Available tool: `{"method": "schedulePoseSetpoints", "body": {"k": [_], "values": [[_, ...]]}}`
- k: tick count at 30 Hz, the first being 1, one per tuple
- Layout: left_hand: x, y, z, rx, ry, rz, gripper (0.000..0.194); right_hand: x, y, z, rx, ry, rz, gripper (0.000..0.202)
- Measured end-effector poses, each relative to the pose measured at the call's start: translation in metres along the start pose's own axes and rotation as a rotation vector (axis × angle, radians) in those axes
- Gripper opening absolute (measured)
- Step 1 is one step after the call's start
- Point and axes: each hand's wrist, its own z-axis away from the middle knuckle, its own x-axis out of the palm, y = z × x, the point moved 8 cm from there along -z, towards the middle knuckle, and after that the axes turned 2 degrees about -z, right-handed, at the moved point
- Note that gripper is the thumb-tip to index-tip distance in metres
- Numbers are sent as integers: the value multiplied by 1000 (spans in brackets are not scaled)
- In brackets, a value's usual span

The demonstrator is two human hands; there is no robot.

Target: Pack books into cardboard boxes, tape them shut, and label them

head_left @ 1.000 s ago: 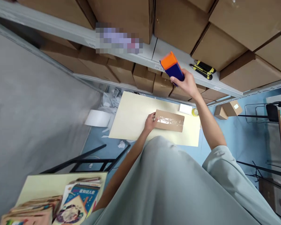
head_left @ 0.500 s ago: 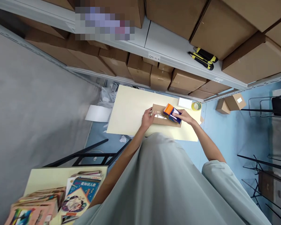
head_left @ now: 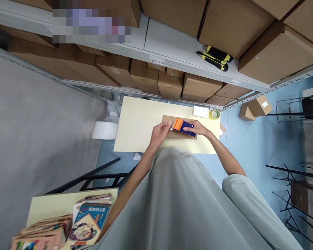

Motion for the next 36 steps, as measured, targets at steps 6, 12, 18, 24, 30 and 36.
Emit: {"method": "schedulePoseSetpoints", "body": {"k": [6, 12, 18, 24, 30, 36], "values": [[-2, 13, 6, 26, 31, -41, 53, 0, -5, 3, -12, 12, -21, 73], [3, 10, 5, 9, 9, -12, 48, 2, -6, 4, -15, 6, -22, 73], [3, -4, -3, -62, 22, 34, 35, 3, -6, 5, -10, -2, -30, 75], [4, -11, -10, -58, 43, -19, 19, 5, -8, 7, 13, 1, -33, 75], [3, -17, -14, -74, 58, -11, 17, 4, -15, 10, 12, 14, 6, 74], [1, -21, -15, -102, 59, 73, 19, 6, -19, 9, 45, 19, 65, 72]]}}
